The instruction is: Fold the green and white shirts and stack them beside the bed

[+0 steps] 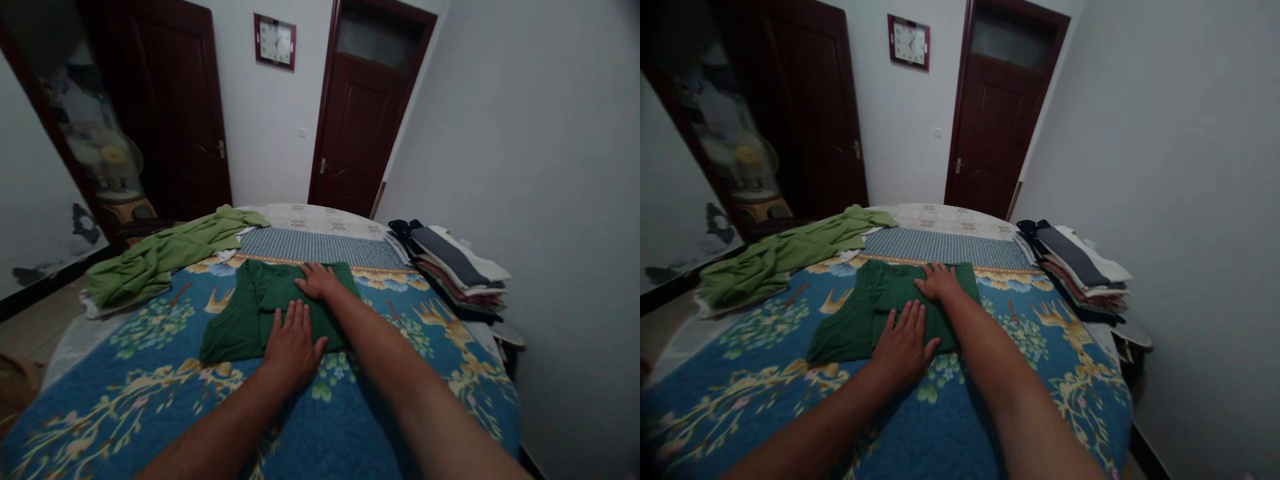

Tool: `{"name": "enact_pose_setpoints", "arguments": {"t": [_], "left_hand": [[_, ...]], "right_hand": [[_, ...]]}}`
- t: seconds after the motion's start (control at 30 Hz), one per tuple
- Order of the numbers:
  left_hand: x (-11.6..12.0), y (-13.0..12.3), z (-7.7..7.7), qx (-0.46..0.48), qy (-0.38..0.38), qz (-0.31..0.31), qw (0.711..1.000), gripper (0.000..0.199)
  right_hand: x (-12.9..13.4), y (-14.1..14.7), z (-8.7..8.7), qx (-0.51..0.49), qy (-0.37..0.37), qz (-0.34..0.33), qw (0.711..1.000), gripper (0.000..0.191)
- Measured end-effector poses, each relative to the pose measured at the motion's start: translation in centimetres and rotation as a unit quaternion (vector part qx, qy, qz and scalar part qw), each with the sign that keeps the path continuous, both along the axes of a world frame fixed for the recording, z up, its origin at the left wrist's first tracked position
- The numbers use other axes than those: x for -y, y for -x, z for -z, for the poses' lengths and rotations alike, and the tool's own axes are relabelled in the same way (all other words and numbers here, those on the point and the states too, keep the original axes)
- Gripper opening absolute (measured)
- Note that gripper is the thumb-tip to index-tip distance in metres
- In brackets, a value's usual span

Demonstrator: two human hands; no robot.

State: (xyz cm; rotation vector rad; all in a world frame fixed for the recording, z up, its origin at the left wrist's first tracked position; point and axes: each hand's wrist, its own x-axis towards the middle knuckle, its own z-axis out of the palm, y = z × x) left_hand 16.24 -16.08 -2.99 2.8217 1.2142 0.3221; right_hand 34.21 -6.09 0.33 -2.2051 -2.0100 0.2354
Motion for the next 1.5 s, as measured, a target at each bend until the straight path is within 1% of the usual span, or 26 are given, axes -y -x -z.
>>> {"name": "enact_pose_setpoints", "arguments": {"t": [0.1, 0.2, 0.33, 0.4, 0.5, 0.6, 0.7, 0.83, 0.9, 1.03, 1.1, 1.17, 1.27, 1.37, 1.43, 1.5], "left_hand": [[-0.2, 0.0, -0.1, -0.015, -0.008, 0.002, 1.000, 0.080], [-0.3, 0.1, -0.2, -0.026, -0.014, 0.008, 1.000, 0.080], [-0.5, 0.3, -0.3, -0.028, -0.012, 0.015, 0.999, 0.080], [-0.6, 0.4, -0.4, -0.032, -0.013, 0.018, 0.999, 0.079], [-0.6, 0.4, -0.6, -0.043, -0.016, 0.021, 0.999, 0.079], [-0.6, 0.4, -0.8, -0.049, -0.019, 0.023, 0.998, 0.079], [-0.6, 0.3, -1.0, -0.053, -0.022, 0.025, 0.998, 0.080], [-0.6, 0.2, -1.0, -0.056, -0.021, 0.028, 0.998, 0.082], [-0.7, 0.3, -1.0, -0.060, -0.020, 0.027, 0.998, 0.083], [-0.8, 0.4, -1.1, -0.072, -0.023, 0.027, 0.997, 0.084], [-0.9, 0.5, -1.1, -0.072, -0.025, 0.030, 0.997, 0.084], [-0.8, 0.6, -1.4, -0.075, -0.024, 0.034, 0.996, 0.084], [-0.3, 0.8, -2.2, -0.103, -0.028, 0.030, 0.994, 0.087], [0.2, 1.2, -3.6, -0.135, -0.040, 0.025, 0.990, 0.085], [0.2, 1.6, -4.8, -0.133, -0.036, 0.042, 0.990, 0.073], [-0.3, 2.2, -6.3, -0.114, -0.014, 0.058, 0.992, 0.059]], "right_hand": [[-1.8, 0.4, 0.2, 0.000, -0.004, 0.013, 1.000, 0.074], [-3.1, 0.3, 0.7, -0.008, -0.017, 0.008, 1.000, 0.075], [-3.5, -0.1, 1.1, -0.026, -0.038, -0.007, 0.999, 0.077], [-3.1, -0.1, 0.9, -0.033, -0.076, -0.005, 0.997, 0.077], [-1.8, 0.2, 0.2, -0.020, -0.152, 0.013, 0.988, 0.066], [0.2, 0.7, -0.2, 0.011, -0.184, 0.034, 0.982, 0.055], [3.0, 0.8, 0.0, 0.021, -0.175, 0.043, 0.983, 0.056], [7.7, 0.3, 0.9, 0.014, -0.147, 0.070, 0.987, 0.062], [10.0, 0.1, 1.1, 0.014, -0.144, 0.071, 0.987, 0.064], [13.2, -0.3, 1.5, 0.007, -0.147, 0.086, 0.985, 0.068], [14.1, -0.7, 1.9, 0.000, -0.152, 0.114, 0.982, 0.070], [14.5, -1.5, 2.2, -0.007, -0.161, 0.157, 0.974, 0.071], [14.6, -3.2, 2.3, -0.021, -0.179, 0.214, 0.960, 0.066], [14.6, -4.9, 2.0, -0.042, -0.183, 0.231, 0.955, 0.060], [14.5, -5.6, 1.7, -0.073, -0.180, 0.246, 0.950, 0.058], [14.3, -6.1, 1.5, -0.108, -0.178, 0.256, 0.944, 0.056]]}}
